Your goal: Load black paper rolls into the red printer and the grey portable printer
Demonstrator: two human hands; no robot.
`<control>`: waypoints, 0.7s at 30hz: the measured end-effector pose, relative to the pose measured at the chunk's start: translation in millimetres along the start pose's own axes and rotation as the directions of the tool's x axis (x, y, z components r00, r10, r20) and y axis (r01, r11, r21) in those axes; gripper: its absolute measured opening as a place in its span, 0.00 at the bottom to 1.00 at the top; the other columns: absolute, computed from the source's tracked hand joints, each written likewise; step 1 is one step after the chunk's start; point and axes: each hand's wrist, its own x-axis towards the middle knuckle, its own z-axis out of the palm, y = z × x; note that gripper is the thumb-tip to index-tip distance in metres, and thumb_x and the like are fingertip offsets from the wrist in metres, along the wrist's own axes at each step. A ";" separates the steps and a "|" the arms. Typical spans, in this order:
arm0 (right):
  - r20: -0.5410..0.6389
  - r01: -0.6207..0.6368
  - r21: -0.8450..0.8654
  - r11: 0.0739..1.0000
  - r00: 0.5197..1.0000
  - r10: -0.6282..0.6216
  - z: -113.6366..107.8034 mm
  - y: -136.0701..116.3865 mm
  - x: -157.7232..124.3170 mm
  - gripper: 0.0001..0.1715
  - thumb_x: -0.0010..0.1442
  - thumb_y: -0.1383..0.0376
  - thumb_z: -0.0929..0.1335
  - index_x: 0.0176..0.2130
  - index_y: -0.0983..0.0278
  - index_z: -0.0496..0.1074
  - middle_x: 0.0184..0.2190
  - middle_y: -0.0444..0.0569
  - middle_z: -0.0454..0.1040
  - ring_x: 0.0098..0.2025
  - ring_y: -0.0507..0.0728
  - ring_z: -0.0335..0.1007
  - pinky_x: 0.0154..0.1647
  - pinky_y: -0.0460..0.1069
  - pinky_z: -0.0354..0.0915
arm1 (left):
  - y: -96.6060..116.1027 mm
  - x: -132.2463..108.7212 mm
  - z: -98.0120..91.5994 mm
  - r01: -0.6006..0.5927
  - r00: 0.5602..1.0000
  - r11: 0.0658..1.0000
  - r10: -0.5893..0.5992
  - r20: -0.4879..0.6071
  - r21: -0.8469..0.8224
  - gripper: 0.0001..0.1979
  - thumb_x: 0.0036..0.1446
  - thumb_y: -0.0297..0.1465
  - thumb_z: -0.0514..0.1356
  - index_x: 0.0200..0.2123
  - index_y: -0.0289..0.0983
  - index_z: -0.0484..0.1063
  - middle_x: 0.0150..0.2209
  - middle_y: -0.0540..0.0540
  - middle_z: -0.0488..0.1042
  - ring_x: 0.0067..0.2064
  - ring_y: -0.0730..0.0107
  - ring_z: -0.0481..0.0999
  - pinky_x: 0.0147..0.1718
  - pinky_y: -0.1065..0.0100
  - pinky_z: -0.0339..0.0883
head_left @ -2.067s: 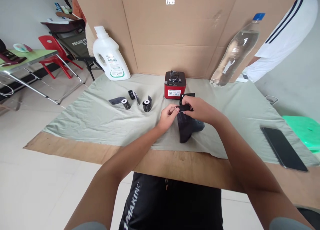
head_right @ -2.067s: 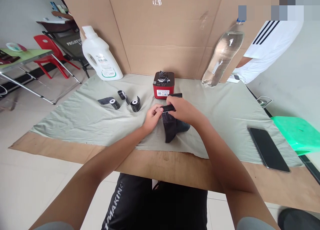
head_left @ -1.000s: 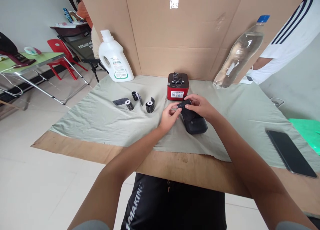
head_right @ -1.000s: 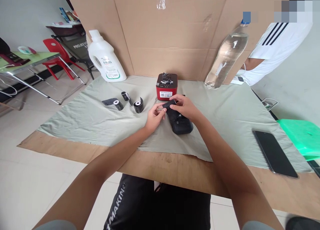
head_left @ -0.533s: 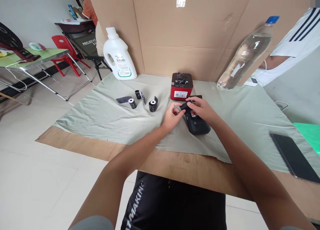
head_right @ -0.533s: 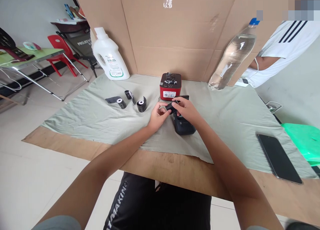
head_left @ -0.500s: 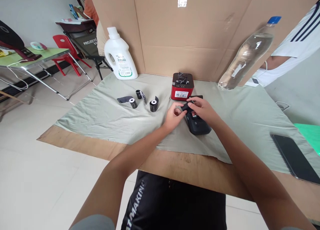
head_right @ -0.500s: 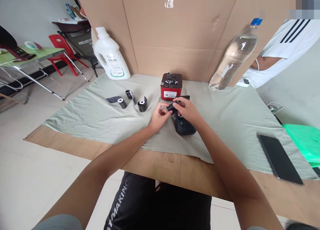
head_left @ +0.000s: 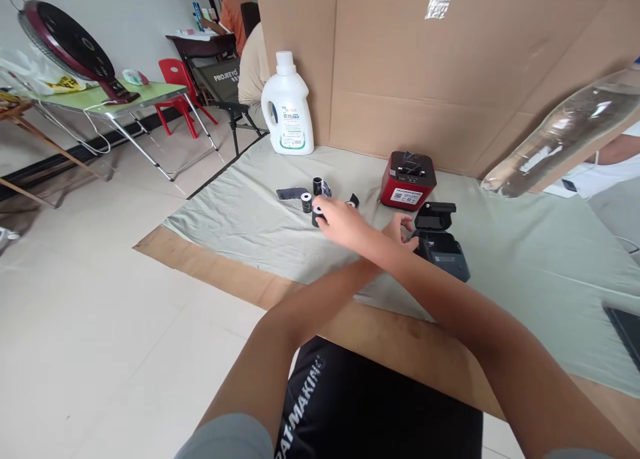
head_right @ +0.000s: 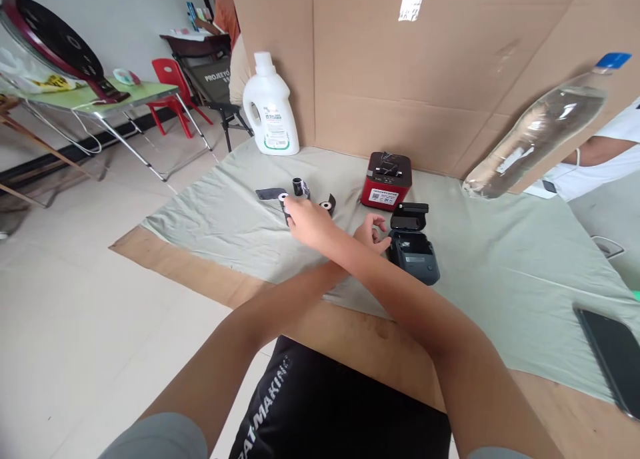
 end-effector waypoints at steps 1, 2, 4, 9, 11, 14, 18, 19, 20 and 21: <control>0.050 0.000 -0.026 1.000 0.999 0.001 13.1 -1.4 8.7 0.14 0.68 0.68 0.64 0.52 0.62 0.71 0.45 0.58 0.79 0.41 0.63 0.75 0.35 0.52 0.61 | 3.2 -0.5 -0.6 0.026 1.000 1.000 -0.026 0.007 0.013 0.17 0.61 0.24 0.66 0.51 0.38 0.67 0.44 0.45 0.73 0.31 0.75 0.67 0.29 0.67 0.67; 0.087 -0.008 -0.046 0.999 0.996 0.012 23.9 -0.6 14.3 0.14 0.68 0.69 0.64 0.52 0.62 0.71 0.44 0.58 0.79 0.40 0.63 0.75 0.35 0.52 0.61 | 6.1 -0.5 -0.9 0.047 0.999 0.999 -0.047 0.012 0.018 0.20 0.59 0.21 0.66 0.50 0.39 0.65 0.44 0.45 0.73 0.30 0.74 0.66 0.28 0.65 0.65; 0.143 -0.025 -0.069 0.997 0.989 0.035 35.9 4.3 18.0 0.15 0.68 0.69 0.64 0.53 0.62 0.71 0.44 0.58 0.79 0.41 0.63 0.76 0.35 0.52 0.62 | 9.7 0.9 -0.6 0.059 0.998 0.998 -0.059 0.015 0.002 0.21 0.57 0.19 0.66 0.49 0.40 0.64 0.43 0.45 0.73 0.29 0.73 0.66 0.28 0.63 0.64; -0.094 -0.058 0.061 0.996 0.994 0.063 8.9 20.0 24.5 0.23 0.67 0.54 0.69 0.57 0.58 0.77 0.56 0.56 0.75 0.49 0.64 0.76 0.45 0.54 0.66 | 2.9 6.4 2.9 0.048 0.999 0.993 -0.047 0.012 -0.109 0.24 0.55 0.16 0.67 0.48 0.41 0.63 0.40 0.46 0.71 0.28 0.73 0.68 0.29 0.62 0.66; -0.286 -0.097 0.100 0.990 0.950 0.121 -8.0 26.8 39.7 0.22 0.68 0.54 0.67 0.56 0.59 0.79 0.56 0.56 0.75 0.50 0.63 0.75 0.46 0.55 0.66 | -2.2 6.7 3.6 0.028 1.000 0.987 -0.025 0.015 -0.160 0.22 0.58 0.16 0.66 0.48 0.42 0.62 0.40 0.46 0.71 0.33 0.71 0.73 0.33 0.63 0.70; -0.170 -0.197 0.118 0.973 0.961 0.216 -15.3 33.3 70.6 0.17 0.67 0.55 0.67 0.41 0.61 0.82 0.40 0.52 0.79 0.41 0.61 0.74 0.38 0.53 0.63 | -6.6 4.8 3.4 -0.016 1.000 0.975 0.019 0.014 -0.222 0.19 0.63 0.17 0.62 0.49 0.42 0.62 0.41 0.46 0.72 0.39 0.69 0.75 0.39 0.64 0.73; 0.099 -0.314 0.041 0.949 0.946 0.308 8.7 24.0 100.8 0.19 0.57 0.50 0.74 0.28 0.61 0.76 0.29 0.50 0.75 0.33 0.58 0.70 0.33 0.51 0.59 | -4.4 2.7 2.3 -0.016 1.000 0.986 0.017 0.004 -0.165 0.22 0.61 0.18 0.64 0.52 0.43 0.62 0.42 0.45 0.72 0.32 0.72 0.71 0.34 0.62 0.71; 0.113 -0.316 0.019 0.948 0.943 0.312 16.1 20.0 104.6 0.18 0.55 0.51 0.75 0.28 0.61 0.74 0.29 0.50 0.75 0.33 0.58 0.70 0.33 0.51 0.59 | -3.0 2.7 1.9 -0.001 1.000 0.990 0.002 0.007 -0.140 0.23 0.60 0.19 0.65 0.53 0.43 0.62 0.43 0.45 0.72 0.29 0.73 0.68 0.31 0.62 0.69; 0.117 -0.312 0.005 0.950 0.944 0.309 22.6 16.5 106.9 0.16 0.54 0.53 0.76 0.27 0.61 0.73 0.29 0.51 0.75 0.33 0.59 0.70 0.33 0.51 0.58 | -1.8 2.9 1.6 0.013 1.000 0.993 -0.012 0.010 -0.121 0.23 0.60 0.19 0.66 0.53 0.42 0.62 0.43 0.44 0.72 0.27 0.74 0.66 0.29 0.62 0.68; 0.114 -0.305 0.001 0.952 0.946 0.303 27.4 14.2 107.7 0.14 0.54 0.56 0.76 0.27 0.61 0.72 0.30 0.52 0.75 0.33 0.59 0.70 0.32 0.51 0.58 | -0.9 3.2 1.3 0.024 1.000 0.994 -0.023 0.013 -0.111 0.23 0.60 0.20 0.66 0.53 0.42 0.63 0.43 0.44 0.72 0.26 0.75 0.65 0.27 0.62 0.66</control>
